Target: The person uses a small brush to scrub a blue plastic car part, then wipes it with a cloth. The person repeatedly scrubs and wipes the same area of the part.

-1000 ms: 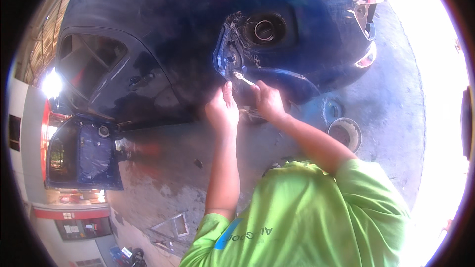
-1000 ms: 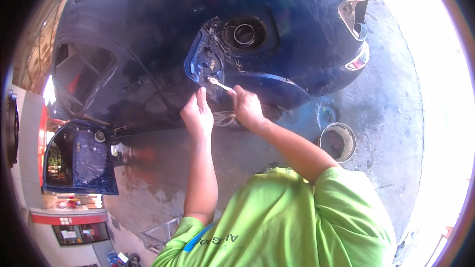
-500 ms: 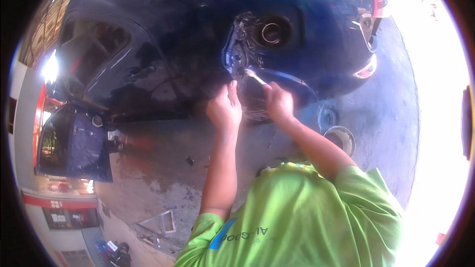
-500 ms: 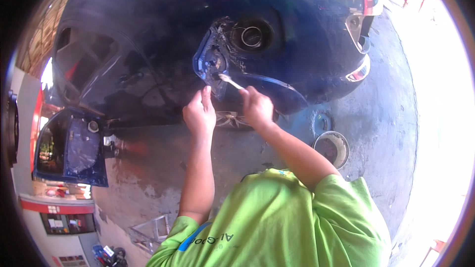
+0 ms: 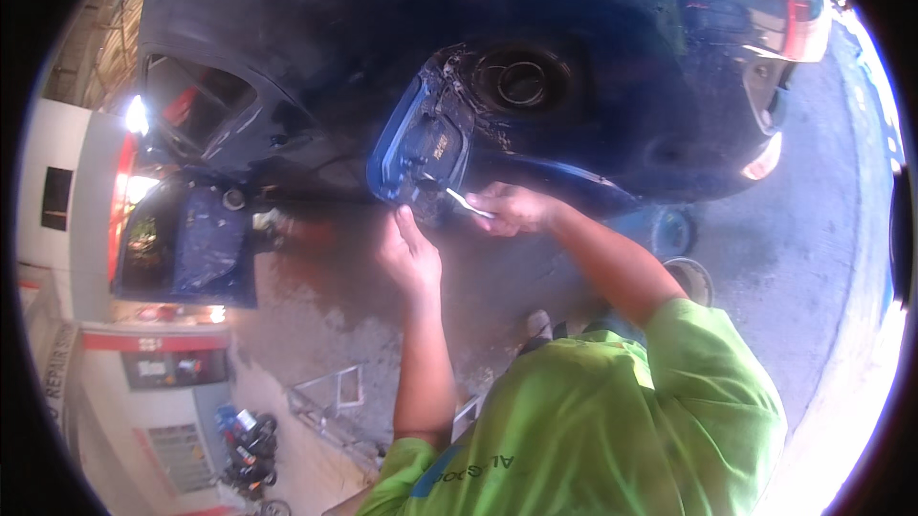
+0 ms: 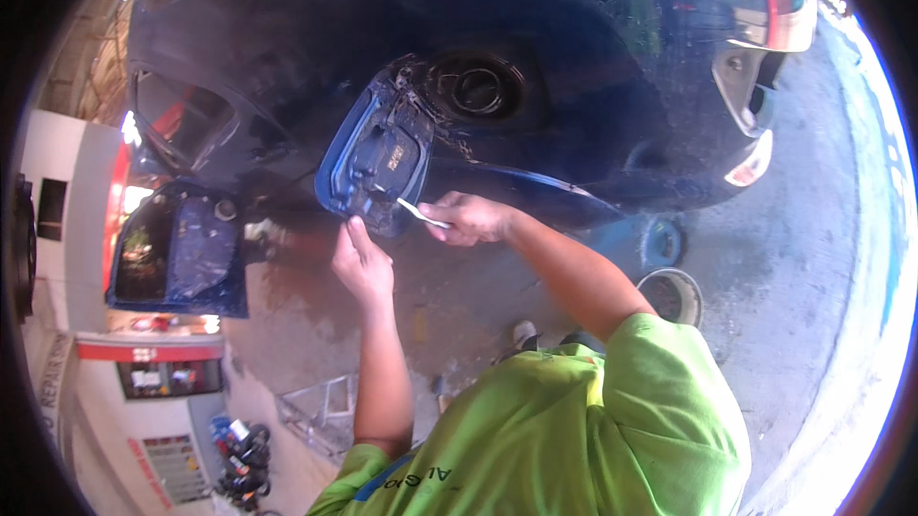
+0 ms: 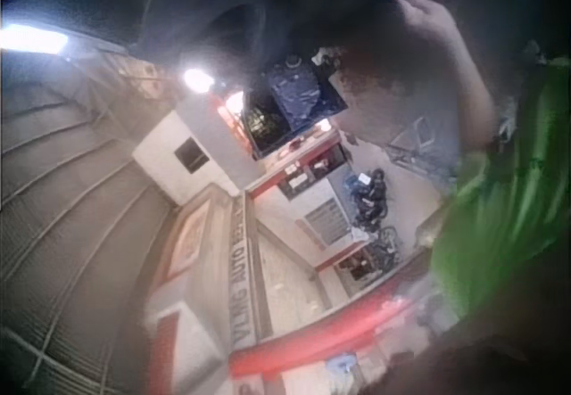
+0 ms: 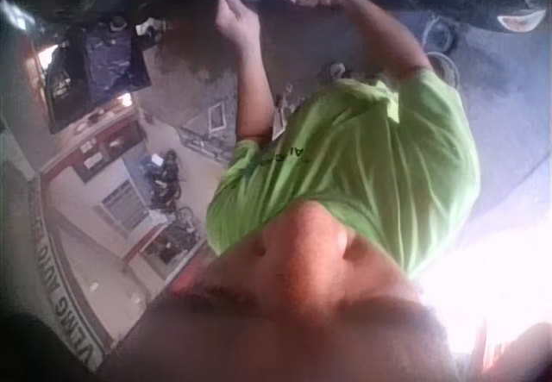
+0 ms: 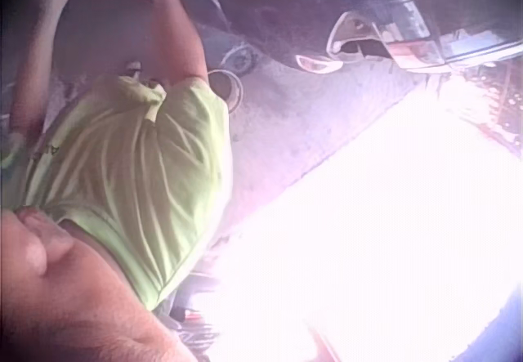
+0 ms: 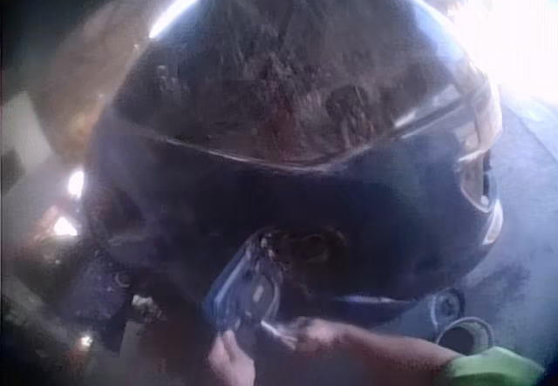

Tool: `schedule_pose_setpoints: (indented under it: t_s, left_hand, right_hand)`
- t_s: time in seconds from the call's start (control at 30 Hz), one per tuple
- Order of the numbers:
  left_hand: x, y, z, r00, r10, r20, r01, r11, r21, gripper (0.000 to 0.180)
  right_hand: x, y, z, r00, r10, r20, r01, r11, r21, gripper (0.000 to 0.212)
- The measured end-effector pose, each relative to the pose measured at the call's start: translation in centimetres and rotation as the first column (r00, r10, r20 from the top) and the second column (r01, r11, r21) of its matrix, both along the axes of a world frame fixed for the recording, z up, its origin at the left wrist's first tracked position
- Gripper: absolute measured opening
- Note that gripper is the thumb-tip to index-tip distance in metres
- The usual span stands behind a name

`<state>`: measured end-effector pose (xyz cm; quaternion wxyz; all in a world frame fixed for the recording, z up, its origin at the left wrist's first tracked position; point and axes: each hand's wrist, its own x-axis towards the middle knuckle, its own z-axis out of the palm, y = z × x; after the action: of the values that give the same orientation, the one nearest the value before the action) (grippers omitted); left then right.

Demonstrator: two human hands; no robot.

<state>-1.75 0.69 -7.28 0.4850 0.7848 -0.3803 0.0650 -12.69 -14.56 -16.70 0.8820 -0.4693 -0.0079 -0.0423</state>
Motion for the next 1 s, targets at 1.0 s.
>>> schedule_pose_setpoints:
  t_s: [1.0]
  left_hand:
    - [-3.6, -2.8, 0.1, 0.897, 0.373, -0.236, -0.39, 0.921, -0.027, 0.048]
  right_hand:
    - [1.7, -1.1, -1.9, 0.998, 0.058, -0.007, -0.058, 0.968, -0.244, 0.063]
